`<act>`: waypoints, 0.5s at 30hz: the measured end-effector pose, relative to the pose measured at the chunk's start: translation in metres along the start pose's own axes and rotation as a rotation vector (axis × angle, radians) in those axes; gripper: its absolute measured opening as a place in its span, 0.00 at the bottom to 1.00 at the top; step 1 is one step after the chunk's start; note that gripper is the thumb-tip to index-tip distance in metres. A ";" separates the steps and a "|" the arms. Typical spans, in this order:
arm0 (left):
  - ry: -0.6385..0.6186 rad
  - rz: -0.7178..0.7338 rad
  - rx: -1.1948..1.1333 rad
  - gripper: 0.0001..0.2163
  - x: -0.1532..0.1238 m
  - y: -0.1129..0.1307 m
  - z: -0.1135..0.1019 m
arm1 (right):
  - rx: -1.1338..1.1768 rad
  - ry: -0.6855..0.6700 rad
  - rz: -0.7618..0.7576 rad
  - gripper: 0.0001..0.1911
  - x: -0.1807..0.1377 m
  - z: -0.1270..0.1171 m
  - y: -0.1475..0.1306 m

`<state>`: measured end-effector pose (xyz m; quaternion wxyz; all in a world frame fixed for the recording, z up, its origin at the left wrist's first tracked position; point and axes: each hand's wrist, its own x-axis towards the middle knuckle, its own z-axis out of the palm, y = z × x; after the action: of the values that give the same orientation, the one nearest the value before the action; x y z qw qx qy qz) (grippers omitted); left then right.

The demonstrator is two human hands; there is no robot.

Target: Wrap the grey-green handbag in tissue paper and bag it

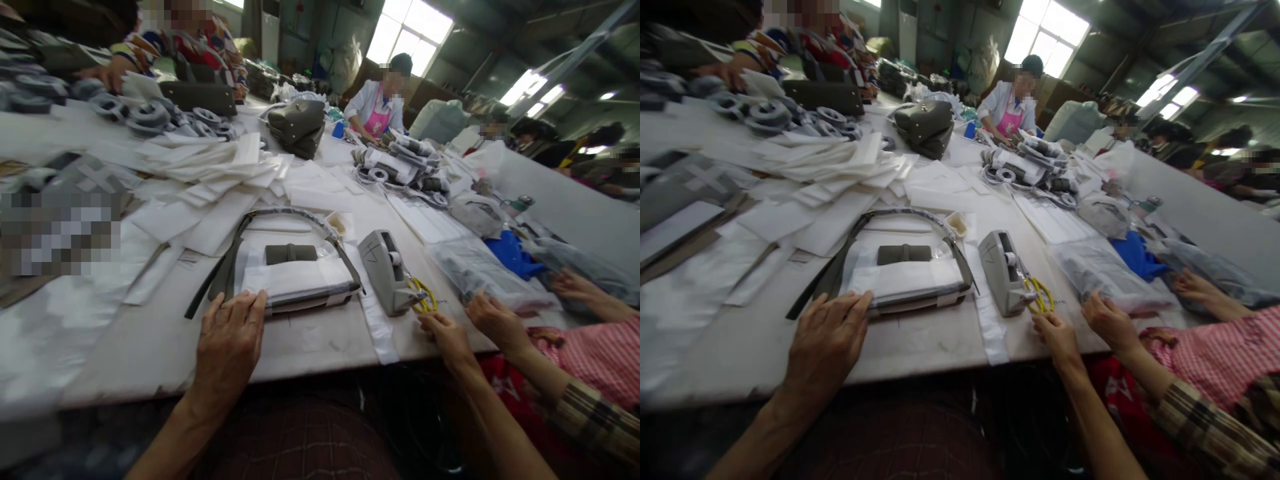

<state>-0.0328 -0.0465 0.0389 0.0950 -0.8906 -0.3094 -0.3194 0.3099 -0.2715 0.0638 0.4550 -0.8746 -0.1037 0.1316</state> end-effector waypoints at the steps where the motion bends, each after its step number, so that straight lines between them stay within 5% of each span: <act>1: -0.004 -0.015 -0.015 0.15 -0.001 0.001 -0.001 | -0.037 0.003 -0.003 0.18 -0.001 -0.001 0.004; 4: -0.028 -0.058 -0.048 0.15 -0.003 0.005 -0.001 | -0.159 -0.042 -0.158 0.19 -0.006 -0.006 -0.006; 7: -0.061 -0.098 -0.052 0.15 -0.004 0.006 0.001 | -0.309 -0.342 -0.407 0.19 -0.023 0.002 -0.049; 9: -0.078 -0.117 -0.053 0.15 -0.005 0.007 0.000 | -0.365 -0.640 -0.541 0.17 -0.043 0.020 -0.088; 15: -0.097 -0.134 -0.073 0.15 -0.006 0.008 -0.002 | -0.399 -1.213 -0.869 0.11 -0.093 0.106 -0.187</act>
<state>-0.0327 -0.0569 0.0366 0.0257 -0.8852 -0.3608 -0.2925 0.1766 -0.1121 0.1723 0.1631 -0.5956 -0.6906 0.3763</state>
